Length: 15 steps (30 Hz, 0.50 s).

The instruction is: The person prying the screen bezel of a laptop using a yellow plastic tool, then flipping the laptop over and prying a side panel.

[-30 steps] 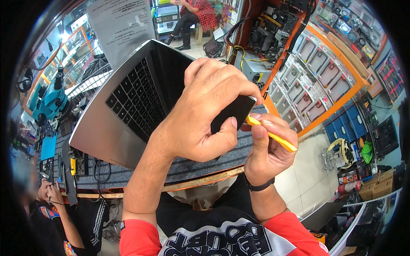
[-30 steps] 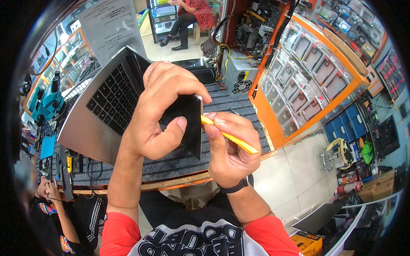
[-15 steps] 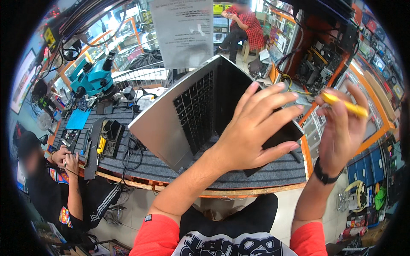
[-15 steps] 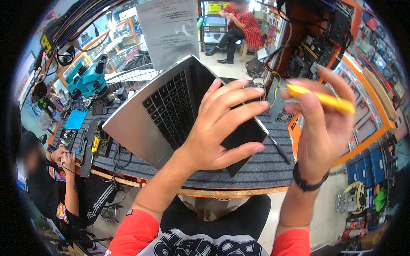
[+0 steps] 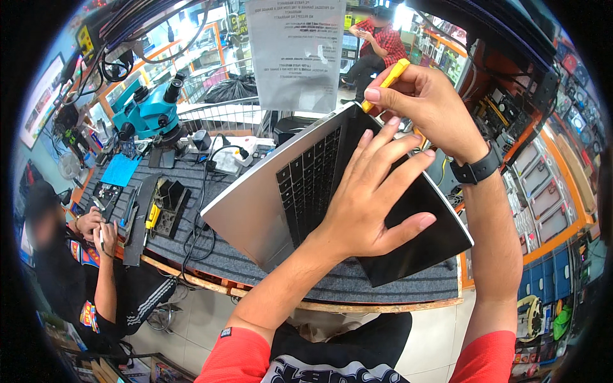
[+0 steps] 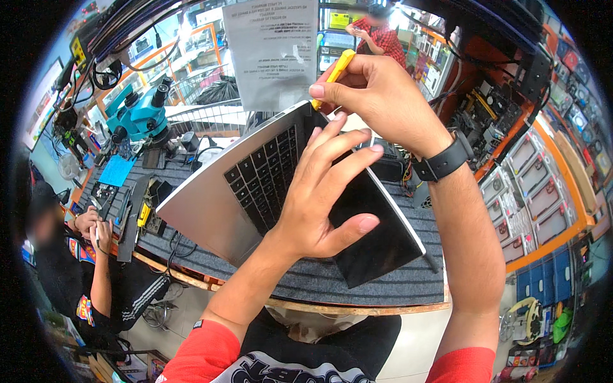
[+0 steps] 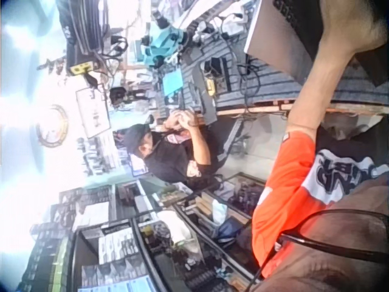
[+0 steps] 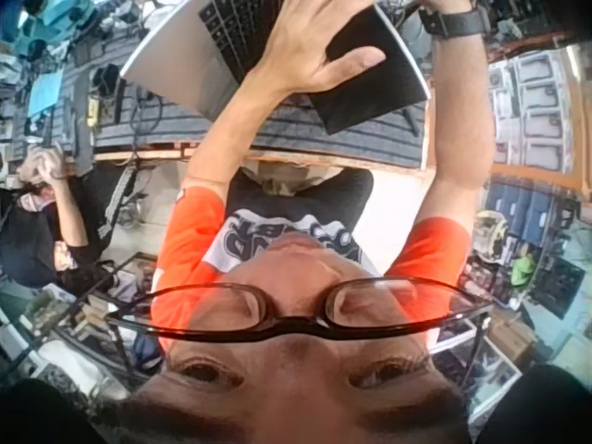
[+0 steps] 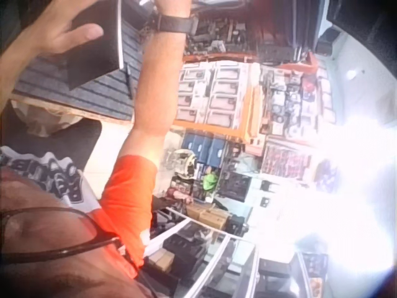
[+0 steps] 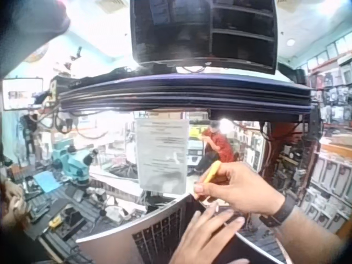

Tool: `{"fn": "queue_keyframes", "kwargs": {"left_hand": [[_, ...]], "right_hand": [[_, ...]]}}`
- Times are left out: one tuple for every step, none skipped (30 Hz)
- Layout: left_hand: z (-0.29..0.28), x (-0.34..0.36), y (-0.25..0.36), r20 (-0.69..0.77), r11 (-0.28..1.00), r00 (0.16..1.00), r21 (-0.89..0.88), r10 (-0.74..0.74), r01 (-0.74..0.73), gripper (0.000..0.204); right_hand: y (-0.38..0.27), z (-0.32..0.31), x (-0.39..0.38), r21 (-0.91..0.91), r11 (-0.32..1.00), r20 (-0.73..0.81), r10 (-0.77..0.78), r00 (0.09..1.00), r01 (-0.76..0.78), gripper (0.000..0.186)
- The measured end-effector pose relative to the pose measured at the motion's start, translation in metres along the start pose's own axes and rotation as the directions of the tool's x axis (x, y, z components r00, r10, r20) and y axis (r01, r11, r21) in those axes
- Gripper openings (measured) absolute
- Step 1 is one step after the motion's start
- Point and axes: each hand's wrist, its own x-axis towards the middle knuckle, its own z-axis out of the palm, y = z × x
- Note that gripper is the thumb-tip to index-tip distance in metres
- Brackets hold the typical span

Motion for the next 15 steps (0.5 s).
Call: {"fn": "queue_keyframes", "kwargs": {"left_hand": [[0.0018, 0.0019, -0.0015, 0.001, 1.0, 1.0, 0.013, 0.006, -0.006, 0.066], [0.0033, 0.0032, -0.003, -0.004, 1.0, 1.0, 0.018, 0.016, -0.016, 0.065], [0.0061, 0.0045, -0.0041, -0.034, 0.999, 0.999, 0.029, 0.029, -0.028, 0.062], [0.0078, 0.0048, -0.0049, -0.051, 0.999, 0.998, 0.024, 0.028, -0.027, 0.062], [0.0092, 0.005, -0.0057, -0.061, 0.999, 0.998, 0.019, 0.032, -0.031, 0.062], [0.0104, 0.0047, -0.0061, -0.071, 0.999, 0.997, 0.016, 0.038, -0.037, 0.062], [0.0109, 0.0043, -0.0063, -0.066, 0.999, 0.997, 0.02, 0.037, -0.036, 0.062], [0.0108, 0.0038, -0.0064, -0.061, 0.999, 0.997, 0.026, 0.037, -0.035, 0.062], [0.0107, 0.0036, -0.0063, -0.055, 0.999, 0.998, 0.032, 0.037, -0.035, 0.062], [0.0103, 0.0036, -0.0062, -0.056, 0.999, 0.998, 0.032, 0.035, -0.034, 0.062], [0.0101, 0.0038, -0.006, -0.057, 0.999, 0.998, 0.032, 0.034, -0.032, 0.063], [0.0099, 0.0042, -0.0057, -0.051, 0.999, 0.998, 0.032, 0.028, -0.026, 0.063], [0.0096, 0.0046, -0.0055, -0.054, 0.999, 0.998, 0.034, 0.032, -0.03, 0.063], [0.0093, 0.005, -0.0052, -0.051, 0.999, 0.998, 0.037, 0.031, -0.029, 0.063], [0.0089, 0.0054, -0.0052, -0.049, 0.999, 0.998, 0.041, 0.032, -0.03, 0.063]], "right_hand": [[0.0003, -0.001, 0.0019, -0.01, 1.0, 0.009, 0.012, 1.0, -0.012, 0.03], [0.0006, -0.0018, 0.0034, -0.017, 1.0, 0.02, 0.012, 1.0, -0.012, 0.03], [0.002, -0.0003, 0.0051, 0.004, 1.0, 0.012, 0.004, 1.0, -0.004, 0.031], [0.0028, -0.0002, 0.0062, -0.007, 1.0, 0.014, -0.001, 1.0, 0.001, 0.031], [0.0031, -0.001, 0.0068, -0.017, 1.0, 0.016, -0.006, 1.0, 0.006, 0.032], [0.0035, -0.0015, 0.0073, -0.028, 1.0, 0.017, -0.012, 1.0, 0.013, 0.032], [0.0037, -0.002, 0.0077, -0.029, 1.0, 0.019, -0.008, 1.0, 0.009, 0.032], [0.0037, -0.0026, 0.0079, -0.03, 1.0, 0.021, -0.006, 1.0, 0.006, 0.032], [0.0035, -0.0031, 0.0082, -0.036, 0.999, 0.02, -0.001, 1.0, 0.001, 0.033], [0.0032, -0.0037, 0.0085, -0.047, 0.999, 0.027, -0.001, 1.0, 0.002, 0.033], [0.0027, -0.0044, 0.0089, -0.063, 0.998, 0.029, 0.002, 1.0, 0.0, 0.033], [0.0021, -0.0049, 0.0091, -0.079, 0.997, 0.033, -0.01, 0.999, 0.012, 0.034], [0.0017, -0.0052, 0.0094, -0.092, 0.996, 0.038, 0.015, 0.999, -0.011, 0.032], [0.0012, -0.0053, 0.0097, -0.104, 0.994, 0.043, 0.024, 0.999, -0.02, 0.031], [0.0006, -0.0056, 0.0102, -0.119, 0.993, 0.052, 0.032, 0.998, -0.026, 0.03]]}}
